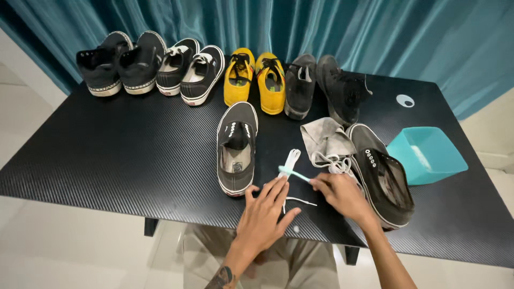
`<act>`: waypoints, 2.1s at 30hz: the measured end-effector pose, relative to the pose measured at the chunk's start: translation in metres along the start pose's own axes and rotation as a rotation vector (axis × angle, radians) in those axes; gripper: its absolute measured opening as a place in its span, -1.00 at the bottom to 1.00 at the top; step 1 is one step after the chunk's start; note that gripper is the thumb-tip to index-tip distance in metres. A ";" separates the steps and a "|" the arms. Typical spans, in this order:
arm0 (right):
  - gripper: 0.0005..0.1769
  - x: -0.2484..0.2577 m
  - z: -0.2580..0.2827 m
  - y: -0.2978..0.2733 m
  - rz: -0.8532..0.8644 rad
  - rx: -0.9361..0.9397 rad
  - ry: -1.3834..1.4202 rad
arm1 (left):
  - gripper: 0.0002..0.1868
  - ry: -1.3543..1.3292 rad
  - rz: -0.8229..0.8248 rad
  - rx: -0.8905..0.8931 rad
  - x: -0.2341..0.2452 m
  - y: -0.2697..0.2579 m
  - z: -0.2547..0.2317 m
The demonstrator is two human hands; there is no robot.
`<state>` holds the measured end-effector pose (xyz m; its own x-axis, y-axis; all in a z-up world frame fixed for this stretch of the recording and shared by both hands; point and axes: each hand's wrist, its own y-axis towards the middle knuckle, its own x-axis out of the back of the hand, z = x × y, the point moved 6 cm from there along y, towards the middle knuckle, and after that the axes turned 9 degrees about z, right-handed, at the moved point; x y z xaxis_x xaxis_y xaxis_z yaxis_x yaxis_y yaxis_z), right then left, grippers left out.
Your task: The person cleans a pair of white shoelaces by scrubbing them with a toothbrush and a cleaning solution from a small container.
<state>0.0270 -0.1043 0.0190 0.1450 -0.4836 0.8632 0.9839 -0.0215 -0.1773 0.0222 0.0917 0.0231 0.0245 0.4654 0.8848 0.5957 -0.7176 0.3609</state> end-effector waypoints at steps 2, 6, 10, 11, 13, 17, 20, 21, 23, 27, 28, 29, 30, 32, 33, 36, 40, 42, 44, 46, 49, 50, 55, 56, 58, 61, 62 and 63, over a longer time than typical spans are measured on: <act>-0.65 -0.004 -0.029 0.015 -0.104 -0.084 -0.095 | -0.37 0.005 0.001 -0.001 -0.001 0.002 0.002; -0.66 0.014 -0.015 0.002 -0.226 -0.107 -0.047 | -0.37 0.014 -0.008 -0.012 -0.002 0.000 0.000; -0.67 -0.001 0.000 0.000 -0.026 0.062 0.042 | -0.39 0.007 -0.033 -0.014 -0.002 -0.001 -0.001; -0.65 0.001 -0.013 0.005 -0.065 -0.050 -0.033 | -0.40 0.014 -0.050 -0.015 -0.002 -0.001 -0.001; -0.63 0.006 -0.021 0.007 -0.107 -0.167 -0.108 | -0.40 0.018 -0.066 -0.019 -0.001 0.000 -0.001; -0.69 0.005 -0.010 -0.003 -0.120 -0.031 0.006 | -0.40 -0.011 -0.057 -0.010 -0.002 0.000 0.001; -0.69 -0.006 -0.020 0.002 -0.078 -0.016 0.035 | -0.39 -0.019 -0.050 0.001 -0.006 -0.001 0.004; -0.67 -0.004 -0.031 0.003 -0.119 -0.126 -0.045 | -0.38 -0.004 -0.055 0.001 -0.007 0.001 0.003; -0.68 0.005 -0.031 0.005 -0.158 -0.146 -0.056 | -0.38 0.011 -0.041 0.005 -0.007 -0.001 0.002; -0.63 0.007 -0.009 -0.003 -0.134 0.019 0.077 | -0.38 0.001 -0.030 0.000 -0.002 0.000 0.001; -0.63 0.001 -0.011 -0.001 -0.133 0.022 0.078 | -0.38 0.003 -0.031 0.002 -0.001 -0.003 0.002; -0.65 -0.001 -0.013 0.001 -0.140 0.020 0.018 | -0.38 0.006 -0.015 0.000 -0.001 -0.002 0.002; -0.66 -0.003 -0.016 0.003 -0.148 0.017 -0.042 | -0.38 0.010 0.001 -0.002 -0.002 0.000 0.002; -0.67 0.006 -0.033 0.008 -0.204 -0.137 -0.121 | -0.37 -0.001 -0.016 -0.006 -0.002 0.004 0.002; -0.64 0.005 -0.043 0.006 -0.241 -0.285 -0.190 | -0.37 -0.009 -0.018 0.007 -0.002 0.000 0.002; -0.67 0.001 -0.031 -0.004 -0.231 -0.014 0.023 | -0.35 -0.003 0.013 0.018 -0.003 0.001 0.003; -0.66 -0.005 -0.003 0.001 -0.050 -0.030 -0.031 | -0.36 0.005 -0.020 0.001 -0.002 0.000 0.002; -0.67 0.009 -0.017 0.008 -0.164 -0.210 -0.171 | -0.37 0.001 -0.019 0.001 -0.001 0.001 0.003; -0.67 0.010 -0.009 0.002 -0.147 -0.147 -0.095 | -0.36 0.000 -0.003 -0.001 -0.001 0.001 0.002; -0.66 0.008 -0.001 0.005 -0.122 -0.070 -0.030 | -0.35 -0.001 0.002 0.012 -0.002 0.002 0.005; -0.67 -0.004 -0.011 0.010 -0.022 -0.106 -0.076 | -0.37 0.008 -0.042 -0.004 -0.001 0.001 0.004; -0.67 0.004 -0.020 0.013 -0.124 -0.154 -0.128 | -0.37 0.012 -0.048 -0.005 0.000 0.002 0.003; -0.64 0.000 -0.013 0.010 -0.131 0.106 -0.034 | -0.36 -0.004 0.004 0.006 -0.003 0.002 0.005; -0.65 -0.001 -0.008 0.010 -0.072 0.032 -0.039 | -0.36 0.013 -0.011 0.007 -0.002 0.003 0.005; -0.65 -0.001 -0.009 0.007 -0.008 -0.059 -0.042 | -0.36 0.016 -0.015 0.002 -0.003 0.001 0.003; -0.67 0.013 -0.022 0.006 -0.192 -0.208 -0.110 | -0.36 -0.009 -0.009 0.006 -0.003 0.000 0.003; -0.64 0.009 -0.016 0.004 -0.149 -0.105 -0.062 | -0.36 -0.009 0.002 0.006 -0.003 0.000 0.002; -0.60 0.010 -0.008 0.006 -0.110 0.009 -0.022 | -0.36 -0.005 0.001 0.010 -0.002 0.002 0.003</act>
<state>0.0335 -0.1165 0.0224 0.0381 -0.4592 0.8875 0.9950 -0.0651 -0.0764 0.0258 0.0908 0.0208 0.0294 0.4671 0.8837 0.6039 -0.7128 0.3567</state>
